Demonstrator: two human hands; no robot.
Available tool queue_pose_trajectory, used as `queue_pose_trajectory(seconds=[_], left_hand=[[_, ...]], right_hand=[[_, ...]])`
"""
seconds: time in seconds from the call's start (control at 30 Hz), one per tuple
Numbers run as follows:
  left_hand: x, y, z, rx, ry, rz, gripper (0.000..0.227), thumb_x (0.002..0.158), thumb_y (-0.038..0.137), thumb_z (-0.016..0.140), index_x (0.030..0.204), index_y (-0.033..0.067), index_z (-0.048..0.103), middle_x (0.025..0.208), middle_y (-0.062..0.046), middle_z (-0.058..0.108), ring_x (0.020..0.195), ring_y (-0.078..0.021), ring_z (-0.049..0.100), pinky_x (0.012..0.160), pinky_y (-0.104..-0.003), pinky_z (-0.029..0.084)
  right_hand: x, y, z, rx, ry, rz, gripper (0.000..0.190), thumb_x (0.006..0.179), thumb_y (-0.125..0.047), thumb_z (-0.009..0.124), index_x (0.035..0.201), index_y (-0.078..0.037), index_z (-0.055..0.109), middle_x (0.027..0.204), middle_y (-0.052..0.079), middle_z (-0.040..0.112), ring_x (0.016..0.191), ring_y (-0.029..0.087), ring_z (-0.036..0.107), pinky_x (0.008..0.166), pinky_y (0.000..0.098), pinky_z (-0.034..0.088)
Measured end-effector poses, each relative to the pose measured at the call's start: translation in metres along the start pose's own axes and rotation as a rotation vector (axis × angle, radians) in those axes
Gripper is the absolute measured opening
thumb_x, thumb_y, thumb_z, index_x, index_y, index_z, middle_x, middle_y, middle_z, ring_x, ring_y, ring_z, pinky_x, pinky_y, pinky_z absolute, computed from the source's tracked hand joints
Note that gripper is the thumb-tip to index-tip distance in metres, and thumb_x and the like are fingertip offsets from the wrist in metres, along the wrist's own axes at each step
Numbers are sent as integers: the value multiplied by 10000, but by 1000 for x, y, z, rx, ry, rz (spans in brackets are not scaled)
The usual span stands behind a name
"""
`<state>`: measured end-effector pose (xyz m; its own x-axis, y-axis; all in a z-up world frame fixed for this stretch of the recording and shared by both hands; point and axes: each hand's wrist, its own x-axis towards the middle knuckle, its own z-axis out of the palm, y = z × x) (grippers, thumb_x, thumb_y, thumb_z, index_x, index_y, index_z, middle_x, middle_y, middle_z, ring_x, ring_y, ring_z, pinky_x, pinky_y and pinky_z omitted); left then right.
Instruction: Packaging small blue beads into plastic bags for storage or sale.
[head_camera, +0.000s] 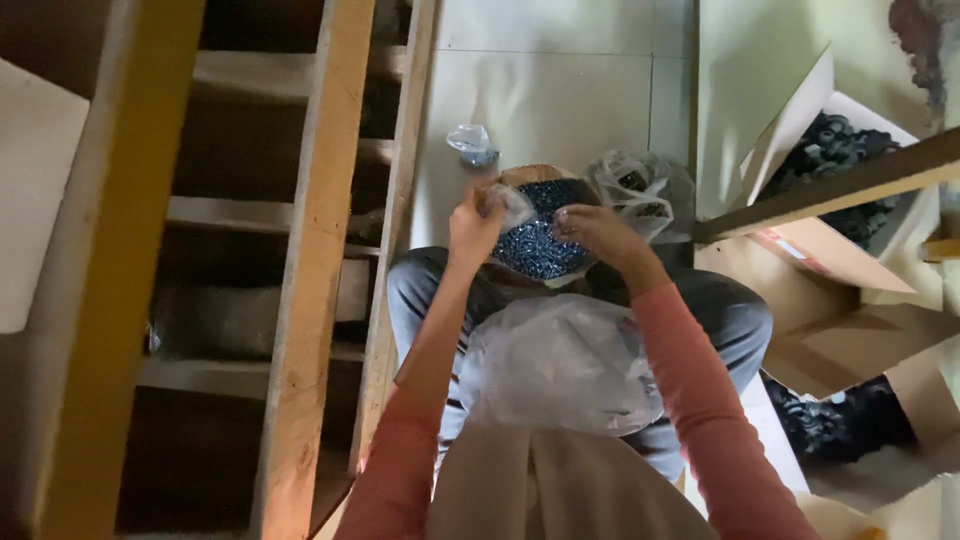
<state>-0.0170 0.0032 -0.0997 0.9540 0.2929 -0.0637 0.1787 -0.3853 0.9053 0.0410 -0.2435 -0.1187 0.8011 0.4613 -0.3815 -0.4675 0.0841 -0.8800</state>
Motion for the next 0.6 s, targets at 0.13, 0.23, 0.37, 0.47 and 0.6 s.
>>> queue_pose_trajectory(seconds=[0.13,0.23,0.37,0.47,0.6], left_hand=[[3,20,7,-3,-93,-61,345,1015,268,578,1335,150,524,1157,-228,666,1055,-399,684,861,-572,539],[5,14,19,-19,-76,45,350,1016,379,595,1294,166,597,1098,-176,708,1010,-351,715,830,-552,571],[2,35,36,-238,-170,39,315,1039,198,561,1346,143,603,1258,-173,642,1135,-351,633,936,-552,534],[2,40,38,-272,-158,61,310,1024,170,583,1324,104,619,1045,-164,696,891,-237,689,792,-429,585],[10,23,51,-347,-131,101,301,1034,159,599,1320,67,618,945,-181,713,754,-187,688,668,-376,579]], right_hand=[[-15,-17,-13,266,-160,68,208,965,-192,670,1146,-93,695,1043,-4,680,975,136,674,872,278,523],[-21,-26,-7,345,-204,29,176,1014,-156,633,1157,-63,676,1041,24,675,928,116,669,770,246,525],[-31,-56,12,269,-212,-38,165,1006,-133,649,1126,-21,664,1020,63,644,912,143,642,749,270,515],[-36,-80,25,102,-203,-40,227,1018,-158,649,1163,16,645,1010,88,618,917,155,632,781,275,533],[-8,-66,9,-192,-177,-108,251,1066,-177,598,1164,53,629,1017,118,624,908,165,641,765,279,544]])
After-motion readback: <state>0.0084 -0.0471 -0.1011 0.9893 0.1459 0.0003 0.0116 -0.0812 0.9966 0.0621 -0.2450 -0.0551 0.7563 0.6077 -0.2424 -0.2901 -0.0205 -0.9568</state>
